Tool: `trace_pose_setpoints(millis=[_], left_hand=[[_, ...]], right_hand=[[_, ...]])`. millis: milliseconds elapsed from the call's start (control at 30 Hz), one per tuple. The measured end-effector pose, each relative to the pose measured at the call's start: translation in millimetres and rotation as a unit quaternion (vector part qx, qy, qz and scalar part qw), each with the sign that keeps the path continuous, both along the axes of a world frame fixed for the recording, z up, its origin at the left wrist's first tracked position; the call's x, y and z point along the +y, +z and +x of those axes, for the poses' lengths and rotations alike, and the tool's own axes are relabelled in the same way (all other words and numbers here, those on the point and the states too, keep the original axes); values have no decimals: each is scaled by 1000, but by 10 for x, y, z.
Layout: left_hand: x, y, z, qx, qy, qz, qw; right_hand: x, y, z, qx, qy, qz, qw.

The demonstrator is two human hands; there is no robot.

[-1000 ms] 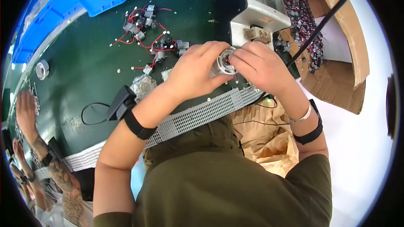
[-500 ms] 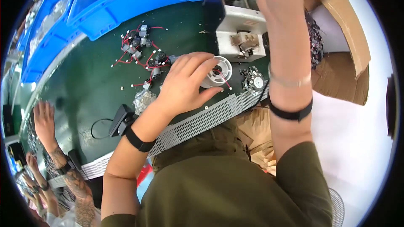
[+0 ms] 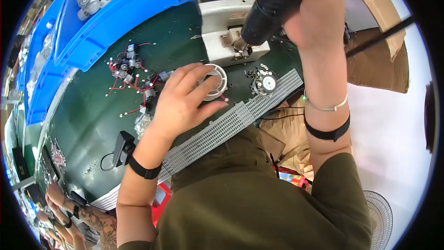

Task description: Assembling small circular electronic components into housings using an electric screwdriver at a factory workbench.

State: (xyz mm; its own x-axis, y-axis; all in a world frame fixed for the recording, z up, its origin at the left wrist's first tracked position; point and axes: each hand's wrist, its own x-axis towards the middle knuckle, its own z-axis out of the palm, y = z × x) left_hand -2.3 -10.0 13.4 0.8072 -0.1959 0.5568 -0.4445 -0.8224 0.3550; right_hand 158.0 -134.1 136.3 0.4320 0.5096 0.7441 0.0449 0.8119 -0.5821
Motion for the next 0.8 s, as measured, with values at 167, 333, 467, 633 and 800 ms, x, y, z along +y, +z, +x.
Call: trace_pose_setpoints(millis=[167,333,467,633,800], left_hand=[[65,-80,-19,-3,4,-54,999],[74,-95,14,5,-16,-57,998],[69,-127,10,2,-9,-59,998],[75,-132,-12,4,-2,-67,998],[71,-156,0,-1,-1,-70,998]], right_hand=[[-241,-66,-225,109,-303,-155,934],[-182,-377,58,114,-171,-21,978],[-104,-504,125,127,-17,109,986],[-211,-367,-121,74,-324,-121,935],[-209,-353,-184,62,-335,-133,931]])
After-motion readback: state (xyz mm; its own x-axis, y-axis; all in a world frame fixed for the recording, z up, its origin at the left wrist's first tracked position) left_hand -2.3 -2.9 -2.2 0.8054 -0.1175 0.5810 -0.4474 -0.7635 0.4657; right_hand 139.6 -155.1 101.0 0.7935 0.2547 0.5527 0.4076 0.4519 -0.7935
